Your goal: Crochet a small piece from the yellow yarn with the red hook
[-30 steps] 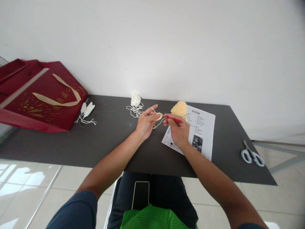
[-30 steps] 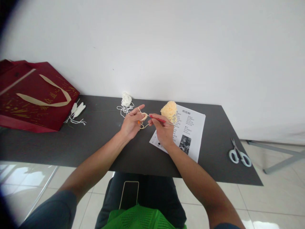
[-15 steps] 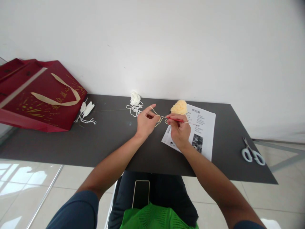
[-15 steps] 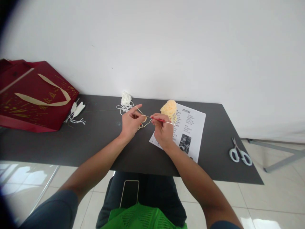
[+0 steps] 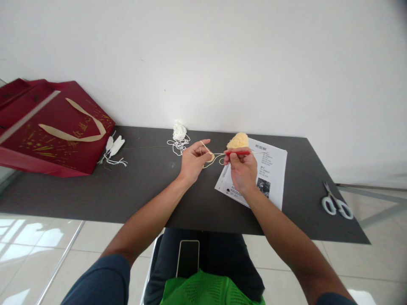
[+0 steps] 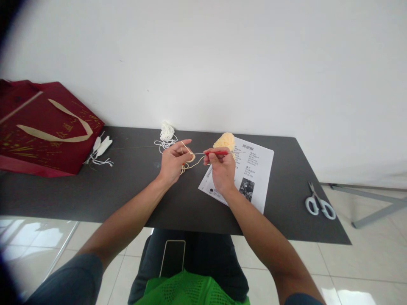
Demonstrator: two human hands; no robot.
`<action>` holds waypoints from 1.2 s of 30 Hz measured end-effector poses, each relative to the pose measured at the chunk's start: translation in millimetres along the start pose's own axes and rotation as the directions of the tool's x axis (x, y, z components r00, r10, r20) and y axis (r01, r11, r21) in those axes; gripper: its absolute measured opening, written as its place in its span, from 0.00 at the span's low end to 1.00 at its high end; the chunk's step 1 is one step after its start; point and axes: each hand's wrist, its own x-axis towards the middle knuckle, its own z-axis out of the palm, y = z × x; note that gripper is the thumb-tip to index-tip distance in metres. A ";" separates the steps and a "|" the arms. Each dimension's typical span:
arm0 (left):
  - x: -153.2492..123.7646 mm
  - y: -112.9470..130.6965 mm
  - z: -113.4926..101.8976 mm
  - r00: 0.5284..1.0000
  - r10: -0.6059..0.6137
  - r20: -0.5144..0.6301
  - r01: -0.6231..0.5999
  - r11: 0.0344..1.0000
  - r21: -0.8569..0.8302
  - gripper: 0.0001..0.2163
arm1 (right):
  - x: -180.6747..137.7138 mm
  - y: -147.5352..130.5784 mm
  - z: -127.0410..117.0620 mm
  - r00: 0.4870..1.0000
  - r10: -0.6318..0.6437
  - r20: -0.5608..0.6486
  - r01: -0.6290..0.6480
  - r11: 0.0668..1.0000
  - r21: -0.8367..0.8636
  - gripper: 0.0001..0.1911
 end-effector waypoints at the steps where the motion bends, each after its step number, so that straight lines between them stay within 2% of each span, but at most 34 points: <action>1: -0.4 0.4 0.6 1.000 -0.006 0.005 0.006 1.000 -0.013 0.22 | 0.5 0.8 0.6 0.999 0.040 -0.007 -0.039 0.999 0.027 0.07; 4: -2.0 0.9 3.1 1.000 -0.015 0.002 0.015 1.000 -0.012 0.20 | 0.3 3.4 2.9 0.991 0.131 -0.026 -0.129 0.989 0.069 0.08; 8: -2.9 -0.7 5.3 1.000 0.014 -0.019 -0.015 0.999 -0.033 0.19 | -2.7 6.2 6.2 0.980 0.195 -0.048 -0.188 0.975 0.116 0.10; 12: -2.3 -3.0 4.4 0.997 0.072 -0.023 -0.074 0.994 -0.075 0.18 | -3.9 5.5 8.7 0.975 0.210 -0.070 -0.200 0.971 0.133 0.11; 17: -2.4 -5.0 1.9 0.998 0.059 -0.004 -0.059 0.996 -0.069 0.21 | -5.7 4.9 11.0 0.982 0.187 -0.042 -0.182 0.979 0.095 0.11; 21: -4.5 -3.6 0.8 0.997 0.051 0.056 -0.052 0.998 0.026 0.27 | -9.1 8.1 11.6 0.994 0.104 -0.015 -0.104 0.995 0.008 0.09; 25: -5.6 -0.4 1.0 0.997 0.054 0.051 -0.059 0.994 0.094 0.29 | -12.8 8.3 11.2 1.000 0.006 -0.028 -0.009 0.994 -0.107 0.08; 30: -4.0 0.6 3.5 0.999 -0.005 0.037 0.008 0.997 -0.078 0.32 | -20.4 0.7 13.8 0.996 -0.081 -0.019 0.072 0.950 -0.304 0.08; 33: -3.2 1.2 4.7 0.999 -0.044 0.031 0.048 0.985 -0.164 0.32 | -24.6 1.6 12.6 0.975 -0.215 0.048 0.217 0.895 -0.389 0.09; 36: -2.3 2.4 4.4 0.997 -0.076 0.029 0.080 0.970 -0.229 0.31 | -26.0 7.6 7.3 0.921 -0.344 0.182 0.389 0.810 -0.438 0.12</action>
